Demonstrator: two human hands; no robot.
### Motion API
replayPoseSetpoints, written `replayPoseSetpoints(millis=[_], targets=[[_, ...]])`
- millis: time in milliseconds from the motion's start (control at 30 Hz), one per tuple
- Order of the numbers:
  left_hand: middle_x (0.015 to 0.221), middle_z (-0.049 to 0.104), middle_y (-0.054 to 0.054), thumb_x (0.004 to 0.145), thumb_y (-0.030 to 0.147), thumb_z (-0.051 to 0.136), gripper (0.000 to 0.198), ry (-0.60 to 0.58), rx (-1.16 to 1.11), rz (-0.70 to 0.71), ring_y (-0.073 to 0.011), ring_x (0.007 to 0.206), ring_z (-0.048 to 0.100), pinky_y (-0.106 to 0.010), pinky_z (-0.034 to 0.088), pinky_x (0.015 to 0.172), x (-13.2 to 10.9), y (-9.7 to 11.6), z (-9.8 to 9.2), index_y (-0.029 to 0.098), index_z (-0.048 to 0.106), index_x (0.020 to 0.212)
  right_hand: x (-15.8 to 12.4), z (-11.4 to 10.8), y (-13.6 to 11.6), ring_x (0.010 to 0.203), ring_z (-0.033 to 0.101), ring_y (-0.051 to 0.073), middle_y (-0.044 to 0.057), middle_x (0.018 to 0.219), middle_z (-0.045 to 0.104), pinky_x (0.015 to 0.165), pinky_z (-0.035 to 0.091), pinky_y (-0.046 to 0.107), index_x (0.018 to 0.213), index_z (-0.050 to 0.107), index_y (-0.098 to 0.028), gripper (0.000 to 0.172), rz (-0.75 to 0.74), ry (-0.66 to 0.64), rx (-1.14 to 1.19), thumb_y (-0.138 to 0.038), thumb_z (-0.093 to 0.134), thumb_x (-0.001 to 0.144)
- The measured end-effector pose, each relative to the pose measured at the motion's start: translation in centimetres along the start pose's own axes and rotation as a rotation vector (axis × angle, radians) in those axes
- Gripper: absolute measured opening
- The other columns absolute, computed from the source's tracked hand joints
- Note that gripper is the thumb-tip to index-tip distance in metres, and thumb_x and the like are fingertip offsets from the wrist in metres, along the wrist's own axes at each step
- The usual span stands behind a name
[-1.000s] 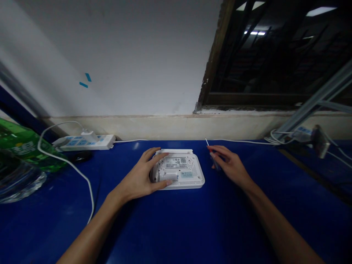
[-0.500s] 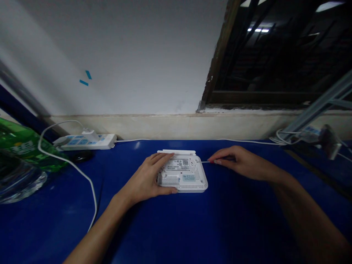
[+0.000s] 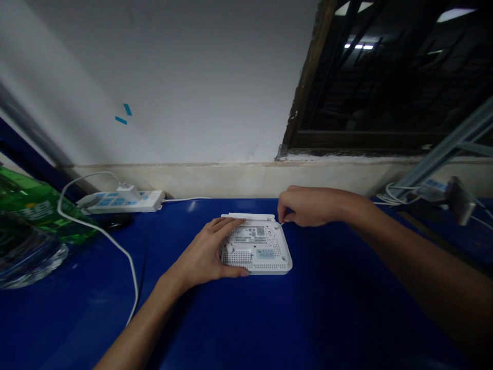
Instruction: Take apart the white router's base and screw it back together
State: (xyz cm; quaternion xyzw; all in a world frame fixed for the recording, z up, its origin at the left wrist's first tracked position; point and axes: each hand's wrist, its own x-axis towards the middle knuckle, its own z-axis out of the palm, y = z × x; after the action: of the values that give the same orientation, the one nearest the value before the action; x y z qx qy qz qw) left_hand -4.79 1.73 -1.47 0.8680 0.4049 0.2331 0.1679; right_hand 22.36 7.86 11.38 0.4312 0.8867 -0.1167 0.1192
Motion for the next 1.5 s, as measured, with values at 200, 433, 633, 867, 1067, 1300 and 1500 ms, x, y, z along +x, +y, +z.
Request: replayPoseSetpoints(millis=[200,433,633,867,1067,1300,1500], targets=[[0.157,0.044,-0.009,0.067,0.065,0.085,0.107,0.001,-0.013,0.018,-0.0372,0.143,0.041,-0.060,0.030,0.119,0.0,-0.1,0.0,0.032,0.035,0.156,1.2,1.3,-1.1,0.070,0.068,0.018,0.005,0.080,0.077,0.061,0.043,0.026,0.083,0.079,-0.020,0.017,-0.051,0.183,-0.010,-0.010,0.066,0.079],[0.155,0.046,-0.010,0.066,0.068,0.085,0.103,-0.009,-0.009,0.011,-0.0358,0.142,0.042,-0.057,0.034,0.118,0.1,-0.1,-0.1,0.031,0.041,0.153,0.6,4.8,-1.9,0.082,0.072,0.023,0.010,0.087,0.077,0.071,0.047,0.031,0.099,0.075,-0.019,0.027,0.084,0.456,0.047,-0.026,0.049,0.101],[0.155,0.046,-0.011,0.066,0.065,0.087,0.103,-0.007,-0.011,0.012,-0.0351,0.141,0.044,-0.056,0.035,0.118,0.2,0.3,-0.3,0.030,0.042,0.152,-0.4,5.5,-1.3,0.118,0.062,0.023,0.011,0.126,0.066,0.101,0.046,0.034,0.135,0.057,-0.022,0.044,-0.055,0.513,0.177,-0.006,0.051,0.094],[0.154,0.046,-0.011,0.066,0.065,0.086,0.103,-0.011,-0.027,0.016,-0.0382,0.139,0.044,-0.060,0.035,0.115,0.2,0.2,-0.4,0.032,0.041,0.152,-1.3,5.4,-0.4,0.104,0.065,0.021,0.008,0.121,0.067,0.088,0.049,0.030,0.132,0.059,-0.025,0.044,-0.102,0.504,0.235,-0.012,0.059,0.091],[0.154,0.046,-0.012,0.067,0.063,0.086,0.101,-0.027,-0.023,-0.012,-0.0368,0.140,0.043,-0.059,0.034,0.117,0.2,0.5,-0.4,0.031,0.042,0.152,-0.5,5.2,-0.8,0.095,0.071,0.024,0.011,0.100,0.077,0.085,0.049,0.033,0.105,0.074,-0.019,0.025,0.007,0.479,0.202,-0.025,0.050,0.101],[0.154,0.046,-0.011,0.067,0.063,0.086,0.101,-0.023,-0.037,-0.006,-0.0372,0.140,0.043,-0.059,0.034,0.116,0.3,0.5,-0.4,0.032,0.042,0.152,-1.4,5.3,-0.5,0.111,0.065,0.021,0.008,0.125,0.068,0.092,0.049,0.030,0.139,0.057,-0.025,0.054,-0.150,0.508,0.244,-0.007,0.056,0.088],[0.155,0.044,-0.011,0.069,0.065,0.084,0.100,-0.033,-0.022,-0.006,-0.0368,0.140,0.043,-0.058,0.035,0.116,0.1,0.4,-0.4,0.032,0.040,0.153,-0.5,5.2,-0.7,0.087,0.071,0.022,0.010,0.094,0.077,0.079,0.049,0.032,0.104,0.075,-0.020,0.026,0.005,0.515,0.194,-0.030,0.051,0.101]])
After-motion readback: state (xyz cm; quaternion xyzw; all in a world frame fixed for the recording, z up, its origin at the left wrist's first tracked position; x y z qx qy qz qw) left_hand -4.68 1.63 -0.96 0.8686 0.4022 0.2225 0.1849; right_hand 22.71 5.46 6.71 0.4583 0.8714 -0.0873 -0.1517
